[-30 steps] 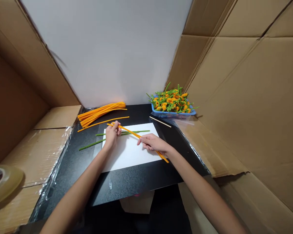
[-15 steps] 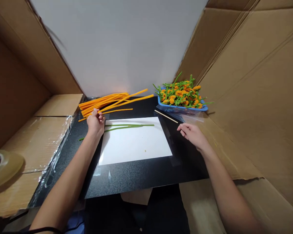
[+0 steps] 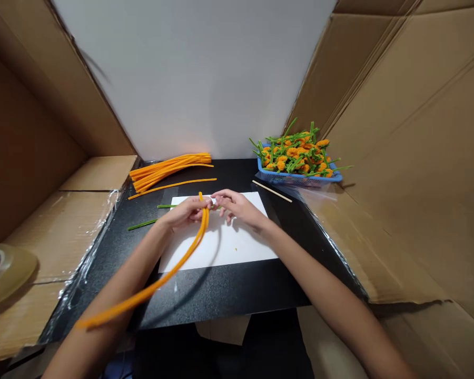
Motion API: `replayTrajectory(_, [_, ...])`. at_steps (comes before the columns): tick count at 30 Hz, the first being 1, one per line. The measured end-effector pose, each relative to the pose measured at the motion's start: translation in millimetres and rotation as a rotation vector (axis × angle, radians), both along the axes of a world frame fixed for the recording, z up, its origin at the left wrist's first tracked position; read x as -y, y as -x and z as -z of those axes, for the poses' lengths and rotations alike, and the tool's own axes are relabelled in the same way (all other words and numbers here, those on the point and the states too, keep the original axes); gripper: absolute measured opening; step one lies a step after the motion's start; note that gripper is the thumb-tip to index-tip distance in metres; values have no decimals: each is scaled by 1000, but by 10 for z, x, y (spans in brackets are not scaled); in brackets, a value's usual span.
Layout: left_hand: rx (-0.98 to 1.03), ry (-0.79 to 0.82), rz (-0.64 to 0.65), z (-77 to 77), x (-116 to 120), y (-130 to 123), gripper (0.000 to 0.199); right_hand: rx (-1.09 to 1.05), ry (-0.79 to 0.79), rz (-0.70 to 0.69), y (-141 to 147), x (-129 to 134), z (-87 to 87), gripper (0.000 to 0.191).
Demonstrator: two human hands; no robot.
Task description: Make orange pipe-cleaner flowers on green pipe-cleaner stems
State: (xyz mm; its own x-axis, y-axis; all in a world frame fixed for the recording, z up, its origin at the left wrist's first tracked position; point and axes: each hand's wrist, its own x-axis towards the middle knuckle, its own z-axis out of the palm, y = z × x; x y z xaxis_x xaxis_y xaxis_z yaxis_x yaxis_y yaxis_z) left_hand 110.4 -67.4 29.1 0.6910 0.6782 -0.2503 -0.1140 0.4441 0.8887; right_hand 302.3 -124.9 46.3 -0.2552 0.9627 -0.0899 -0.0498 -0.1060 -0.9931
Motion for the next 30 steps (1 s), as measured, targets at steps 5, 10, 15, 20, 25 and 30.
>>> replayTrajectory(5, [-41, -145, -38, 117, 110, -198, 31, -134, 59, 11, 165, 96, 270, 61])
replayTrajectory(10, [15, -169, -142, 171, 140, -250, 28, -203, 59, 42, 79, 98, 286, 56])
replayTrajectory(15, [-26, -157, -224, 179, 164, -301, 23, -107, 96, 52, -46, 32, 299, 35])
replayTrajectory(20, [-10, -19, -483, 34, 149, -287, 26, -66, 149, 73, -196, -4, 228, 29])
replayTrajectory(25, [-87, -258, -484, -102, 89, -184, 39, 76, 35, 188, -310, -52, 129, 22])
replayTrajectory(30, [-295, -716, -340, -18, 200, -258, 36, 75, -142, 261, -245, -32, 115, 14])
